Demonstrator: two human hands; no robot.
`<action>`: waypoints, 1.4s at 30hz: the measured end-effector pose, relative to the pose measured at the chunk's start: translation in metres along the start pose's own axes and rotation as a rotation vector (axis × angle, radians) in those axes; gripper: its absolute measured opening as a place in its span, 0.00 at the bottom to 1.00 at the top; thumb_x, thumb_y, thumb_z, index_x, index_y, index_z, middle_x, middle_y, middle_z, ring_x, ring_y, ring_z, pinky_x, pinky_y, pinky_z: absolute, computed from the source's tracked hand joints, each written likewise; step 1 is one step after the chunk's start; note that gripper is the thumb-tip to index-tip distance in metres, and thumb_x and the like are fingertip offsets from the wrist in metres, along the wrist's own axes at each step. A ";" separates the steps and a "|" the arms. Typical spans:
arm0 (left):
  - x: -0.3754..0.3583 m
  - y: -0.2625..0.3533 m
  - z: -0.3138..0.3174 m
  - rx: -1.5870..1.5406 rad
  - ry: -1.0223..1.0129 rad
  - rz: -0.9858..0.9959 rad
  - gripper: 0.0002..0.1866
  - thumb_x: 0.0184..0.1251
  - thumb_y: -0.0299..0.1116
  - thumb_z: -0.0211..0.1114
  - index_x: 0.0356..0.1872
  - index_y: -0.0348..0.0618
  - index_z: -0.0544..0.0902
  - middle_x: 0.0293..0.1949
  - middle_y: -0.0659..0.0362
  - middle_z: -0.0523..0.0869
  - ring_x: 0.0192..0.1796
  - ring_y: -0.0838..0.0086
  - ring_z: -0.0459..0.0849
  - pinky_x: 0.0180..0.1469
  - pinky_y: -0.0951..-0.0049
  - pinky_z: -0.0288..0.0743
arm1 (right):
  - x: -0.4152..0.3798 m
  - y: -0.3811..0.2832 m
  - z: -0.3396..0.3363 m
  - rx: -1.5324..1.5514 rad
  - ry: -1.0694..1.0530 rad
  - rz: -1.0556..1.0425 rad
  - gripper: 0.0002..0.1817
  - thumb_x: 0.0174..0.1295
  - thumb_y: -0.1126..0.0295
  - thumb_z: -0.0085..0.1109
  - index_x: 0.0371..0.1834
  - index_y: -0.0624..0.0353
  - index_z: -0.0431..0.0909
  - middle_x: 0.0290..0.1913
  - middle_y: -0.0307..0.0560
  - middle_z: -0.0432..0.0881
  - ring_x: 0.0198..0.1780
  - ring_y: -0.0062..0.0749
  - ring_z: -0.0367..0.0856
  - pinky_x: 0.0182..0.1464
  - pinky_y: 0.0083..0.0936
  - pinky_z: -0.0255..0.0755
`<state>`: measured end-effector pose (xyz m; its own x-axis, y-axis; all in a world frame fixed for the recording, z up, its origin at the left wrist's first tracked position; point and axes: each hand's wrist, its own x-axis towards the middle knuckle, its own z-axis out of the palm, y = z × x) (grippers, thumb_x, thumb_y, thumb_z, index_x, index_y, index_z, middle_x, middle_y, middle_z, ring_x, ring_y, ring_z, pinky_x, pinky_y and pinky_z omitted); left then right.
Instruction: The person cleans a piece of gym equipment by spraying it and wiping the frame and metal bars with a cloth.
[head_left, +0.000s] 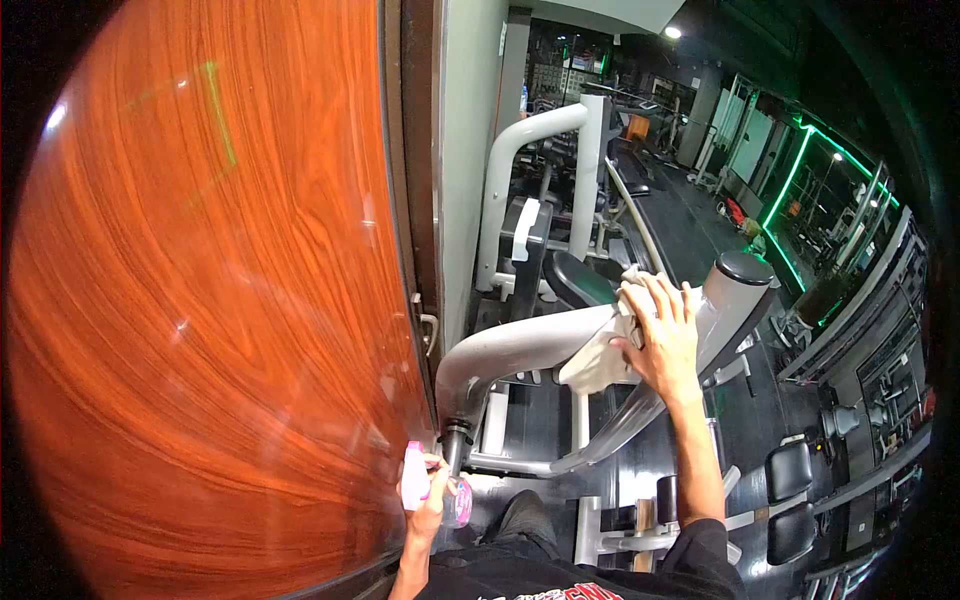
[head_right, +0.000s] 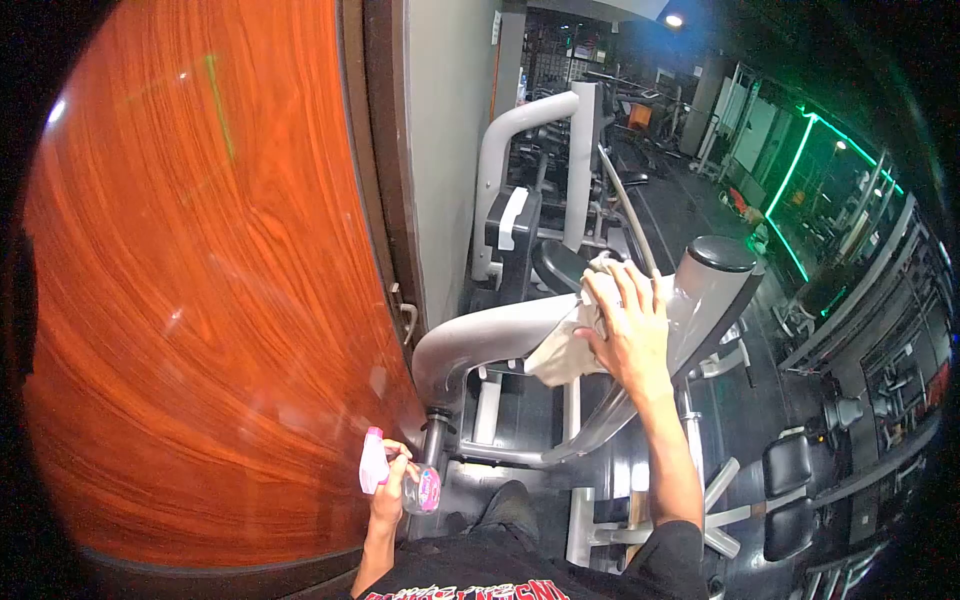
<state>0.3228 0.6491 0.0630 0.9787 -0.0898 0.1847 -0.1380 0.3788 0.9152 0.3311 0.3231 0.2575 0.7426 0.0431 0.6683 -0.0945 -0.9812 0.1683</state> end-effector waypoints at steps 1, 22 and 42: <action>0.001 0.000 0.000 -0.015 -0.003 0.002 0.06 0.65 0.20 0.58 0.42 0.33 0.73 0.31 0.59 0.77 0.25 0.80 0.79 0.29 0.79 0.75 | 0.001 0.008 -0.001 -0.005 0.001 0.000 0.34 0.45 0.69 0.69 0.61 0.46 0.72 0.62 0.48 0.71 0.66 0.43 0.66 0.70 0.45 0.53; 0.002 0.004 0.007 -0.037 0.026 0.001 0.06 0.63 0.19 0.58 0.41 0.34 0.74 0.31 0.59 0.78 0.24 0.79 0.79 0.29 0.79 0.75 | 0.021 -0.048 0.054 0.104 0.187 -0.053 0.20 0.51 0.76 0.57 0.51 0.55 0.76 0.48 0.46 0.80 0.50 0.42 0.77 0.62 0.41 0.67; -0.008 0.017 -0.021 0.211 0.121 0.042 0.05 0.62 0.19 0.60 0.39 0.35 0.76 0.28 0.60 0.80 0.24 0.81 0.80 0.28 0.81 0.74 | -0.076 -0.296 0.319 -0.400 -0.605 -0.795 0.22 0.67 0.57 0.41 0.56 0.55 0.78 0.59 0.64 0.72 0.64 0.62 0.66 0.66 0.61 0.51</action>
<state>0.3158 0.6761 0.0698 0.9808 0.0382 0.1912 -0.1949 0.1780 0.9645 0.5139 0.5497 -0.0745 0.8812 0.4335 -0.1887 0.4318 -0.5753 0.6947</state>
